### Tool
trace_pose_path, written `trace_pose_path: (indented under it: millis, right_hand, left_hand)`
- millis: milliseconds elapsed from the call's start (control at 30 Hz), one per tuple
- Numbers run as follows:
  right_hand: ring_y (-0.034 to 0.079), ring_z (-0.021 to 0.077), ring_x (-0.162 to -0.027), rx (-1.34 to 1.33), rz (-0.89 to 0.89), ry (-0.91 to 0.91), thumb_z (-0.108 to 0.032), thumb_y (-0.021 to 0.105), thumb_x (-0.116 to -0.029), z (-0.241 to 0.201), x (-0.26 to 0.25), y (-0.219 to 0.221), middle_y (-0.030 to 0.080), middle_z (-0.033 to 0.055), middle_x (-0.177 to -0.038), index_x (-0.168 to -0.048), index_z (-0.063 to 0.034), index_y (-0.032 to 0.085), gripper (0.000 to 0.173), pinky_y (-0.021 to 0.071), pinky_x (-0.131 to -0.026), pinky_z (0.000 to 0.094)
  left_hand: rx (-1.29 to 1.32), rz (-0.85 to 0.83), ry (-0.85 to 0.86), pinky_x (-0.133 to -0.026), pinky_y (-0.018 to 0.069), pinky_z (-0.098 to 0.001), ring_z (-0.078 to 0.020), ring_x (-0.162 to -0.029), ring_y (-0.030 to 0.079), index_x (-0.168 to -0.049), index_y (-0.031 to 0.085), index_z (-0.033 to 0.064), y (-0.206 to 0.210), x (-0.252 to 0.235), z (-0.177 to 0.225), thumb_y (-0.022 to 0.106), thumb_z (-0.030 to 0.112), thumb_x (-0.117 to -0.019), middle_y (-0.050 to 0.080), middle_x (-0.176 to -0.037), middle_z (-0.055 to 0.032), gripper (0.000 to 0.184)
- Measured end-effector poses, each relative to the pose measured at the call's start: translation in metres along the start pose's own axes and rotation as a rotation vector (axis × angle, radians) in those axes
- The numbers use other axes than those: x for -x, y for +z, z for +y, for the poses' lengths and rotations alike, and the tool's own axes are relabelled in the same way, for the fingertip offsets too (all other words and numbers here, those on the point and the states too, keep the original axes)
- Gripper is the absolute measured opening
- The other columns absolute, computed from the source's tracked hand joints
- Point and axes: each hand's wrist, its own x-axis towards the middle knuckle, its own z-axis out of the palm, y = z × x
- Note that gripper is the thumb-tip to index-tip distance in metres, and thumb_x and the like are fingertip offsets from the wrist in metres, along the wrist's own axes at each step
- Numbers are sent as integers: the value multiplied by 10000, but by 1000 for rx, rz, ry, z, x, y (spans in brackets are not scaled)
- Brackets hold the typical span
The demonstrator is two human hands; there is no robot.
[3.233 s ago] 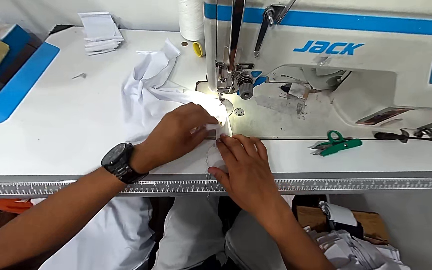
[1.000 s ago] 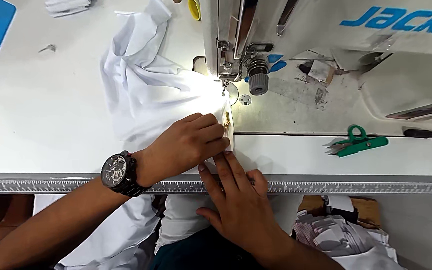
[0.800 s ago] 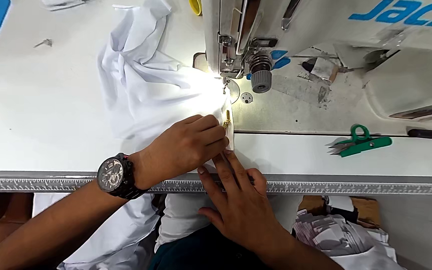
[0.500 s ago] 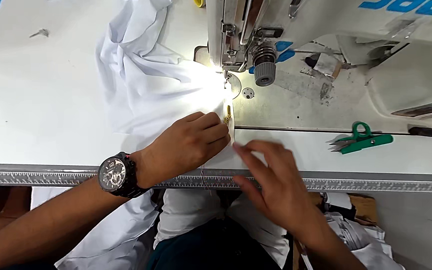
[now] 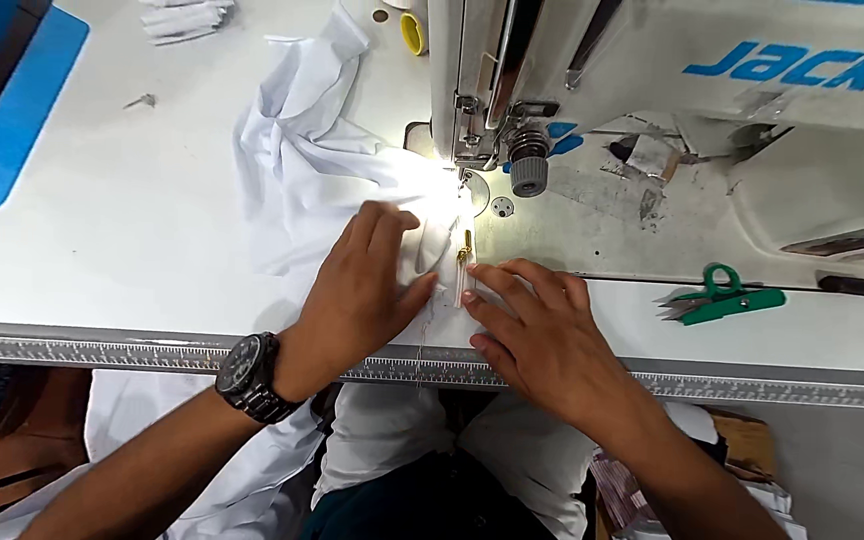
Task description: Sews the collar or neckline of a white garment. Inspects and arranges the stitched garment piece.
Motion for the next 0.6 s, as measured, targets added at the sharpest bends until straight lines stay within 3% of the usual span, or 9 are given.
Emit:
trace_pose_path:
  millis: [67, 133, 267, 367, 467, 533, 600]
  right_hand:
    - [449, 322, -1393, -13, -18, 6, -458, 446, -1047, 3, -3, -2, 499, 45, -1546, -1312, -231, 694, 428, 384, -1024, 548]
    - [437, 329, -1408, -26, -26, 5, -476, 448, -1041, 5, -5, -2, 483, 56, -1561, -1295, -239, 708, 433, 376, -1047, 555]
    - [425, 332, -1412, -28, -22, -24, -571, 467, -1008, 7, -8, -3, 440, 61, -1599, -1248, -234, 726, 488, 372, -1038, 554]
    - [420, 310, -1426, -24, -9, -49, -602, 529, -954, 6, -13, -3, 423, 14, -1621, -1118, -213, 744, 474, 369, -1019, 546]
    - [424, 293, -1425, -38, -9, -56, -611, 559, -932, 4, -15, -4, 431, 2, -1616, -1034, -192, 737, 466, 368, -1000, 542]
    - [421, 309, -1425, -24, -6, -42, -609, 545, -948, 3, -12, -4, 450, 12, -1602, -1103, -202, 745, 480, 369, -1006, 551]
    - [442, 325, -1397, 17, 9, -7, -603, 507, -971, -1, -6, -3, 462, 28, -1588, -1185, -232, 733, 484, 369, -1009, 557]
  left_hand:
    - [-27, 18, -79, -790, 540, -412, -269, -913, 636, -1107, 636, -1, 1, 1, 2, 649, 151, -953, 650, -1019, -142, 217]
    - [11, 21, -105, -769, 559, -406, -249, -892, 665, -1029, 679, 5, -5, -1, 2, 608, 118, -991, 676, -987, -133, 139]
    - [66, 66, -51, -864, 566, -339, -188, -968, 698, -1119, 712, 10, -24, -17, 2, 541, 94, -1048, 715, -1079, -129, 204]
    - [61, 114, 62, -823, 546, -316, -178, -904, 671, -1115, 692, 8, -26, -32, 3, 475, 48, -1048, 697, -1009, -126, 232]
    - [146, 14, 191, -819, 533, -354, -203, -912, 622, -1132, 644, 3, -17, -42, 0, 451, 87, -1038, 633, -993, -120, 231]
    - [148, -38, 273, -813, 535, -370, -223, -947, 611, -1156, 643, 21, -10, -42, -4, 547, 147, -964, 609, -1015, -113, 249]
    - [61, -8, 377, -728, 547, -392, -269, -869, 623, -1129, 674, 8, -5, -40, -7, 569, 62, -929, 605, -957, -137, 232]
